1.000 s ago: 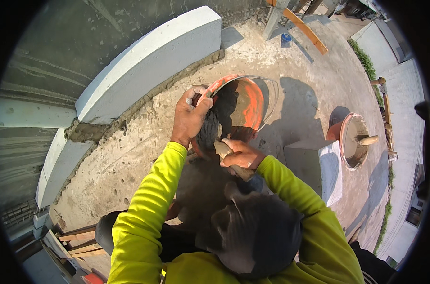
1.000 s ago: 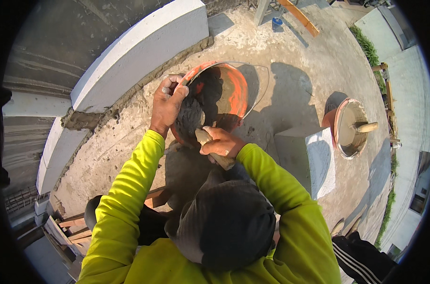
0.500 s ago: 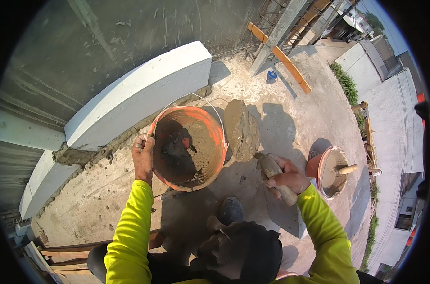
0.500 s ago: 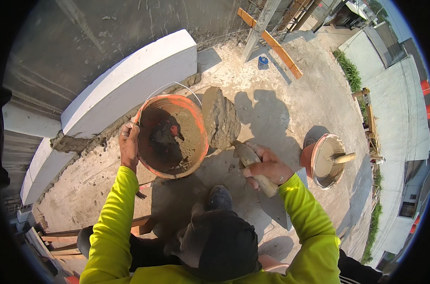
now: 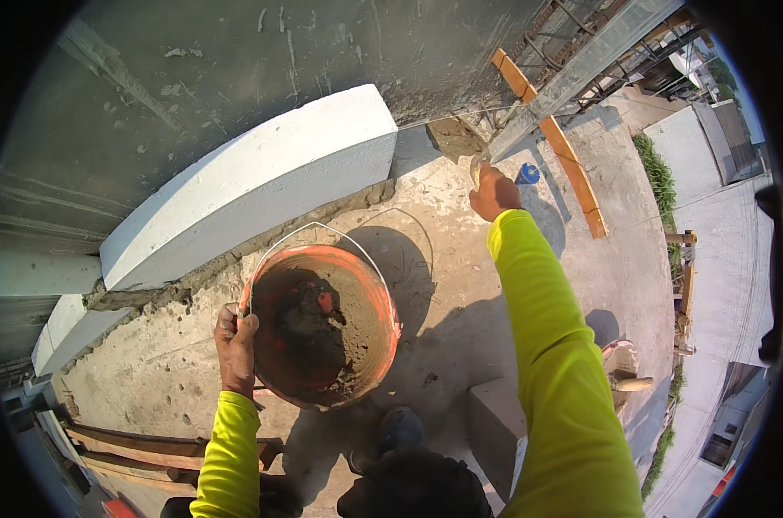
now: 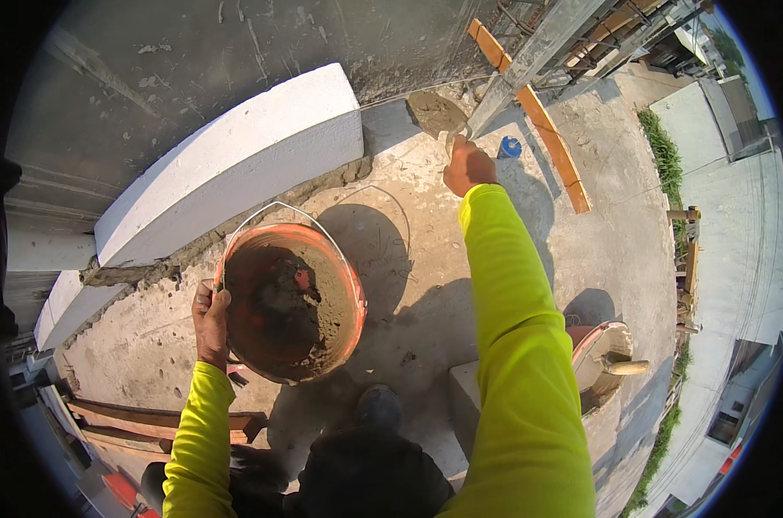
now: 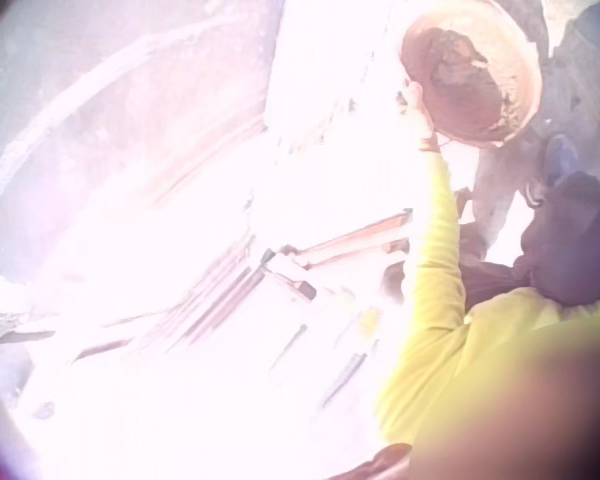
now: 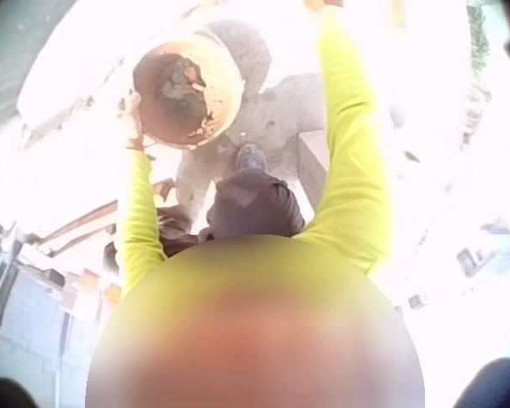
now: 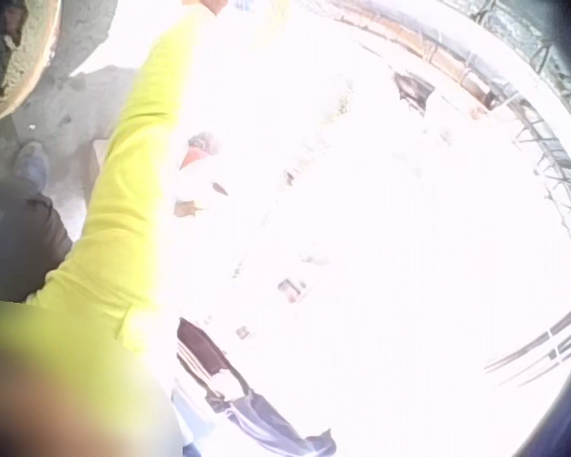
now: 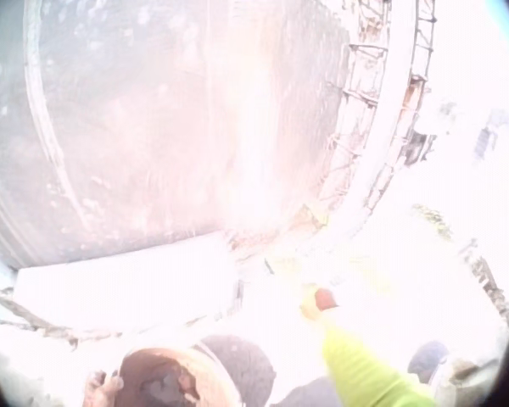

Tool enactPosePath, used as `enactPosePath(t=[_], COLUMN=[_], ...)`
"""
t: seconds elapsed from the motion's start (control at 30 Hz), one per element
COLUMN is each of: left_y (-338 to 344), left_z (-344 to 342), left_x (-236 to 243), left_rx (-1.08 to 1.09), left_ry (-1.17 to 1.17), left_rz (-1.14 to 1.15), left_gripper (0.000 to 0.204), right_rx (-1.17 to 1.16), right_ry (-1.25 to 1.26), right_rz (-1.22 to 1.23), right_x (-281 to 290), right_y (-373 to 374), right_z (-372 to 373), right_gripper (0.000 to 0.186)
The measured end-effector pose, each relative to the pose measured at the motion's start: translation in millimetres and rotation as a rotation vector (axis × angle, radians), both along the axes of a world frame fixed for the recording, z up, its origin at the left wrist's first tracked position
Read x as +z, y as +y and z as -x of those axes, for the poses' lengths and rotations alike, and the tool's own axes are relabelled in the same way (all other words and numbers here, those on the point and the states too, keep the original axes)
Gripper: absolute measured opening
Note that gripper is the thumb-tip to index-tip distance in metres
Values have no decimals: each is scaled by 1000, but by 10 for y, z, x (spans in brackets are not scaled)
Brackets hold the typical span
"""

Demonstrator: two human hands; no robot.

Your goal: The person scoops cement from a bucket with a trowel and applies it to a low wall. They place a white block on the mortar, tap it into position with a hammer, and continue applying mortar to the joints between blocks.

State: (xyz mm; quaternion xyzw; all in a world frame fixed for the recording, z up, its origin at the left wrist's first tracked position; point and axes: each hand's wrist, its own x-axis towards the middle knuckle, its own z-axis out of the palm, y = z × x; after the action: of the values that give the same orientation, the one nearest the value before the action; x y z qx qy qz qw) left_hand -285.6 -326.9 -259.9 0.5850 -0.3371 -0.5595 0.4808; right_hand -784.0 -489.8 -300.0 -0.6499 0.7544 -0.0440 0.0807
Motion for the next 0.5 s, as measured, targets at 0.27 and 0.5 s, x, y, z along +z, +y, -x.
enactPosePath(t=[0.27,0.5], left_y=[-59,14], left_z=[375,686], left_x=[302,460], left_rx=[-88,-254], left_ry=[137,8], left_rz=[55,81], left_gripper=[34,39], right_rx=[345,781], right_ry=[-432,-112], right_rz=[-38,-279], right_x=[1369,1291], right_y=[1855,2067], right_z=[-241,-1528], right_gripper=[57,50])
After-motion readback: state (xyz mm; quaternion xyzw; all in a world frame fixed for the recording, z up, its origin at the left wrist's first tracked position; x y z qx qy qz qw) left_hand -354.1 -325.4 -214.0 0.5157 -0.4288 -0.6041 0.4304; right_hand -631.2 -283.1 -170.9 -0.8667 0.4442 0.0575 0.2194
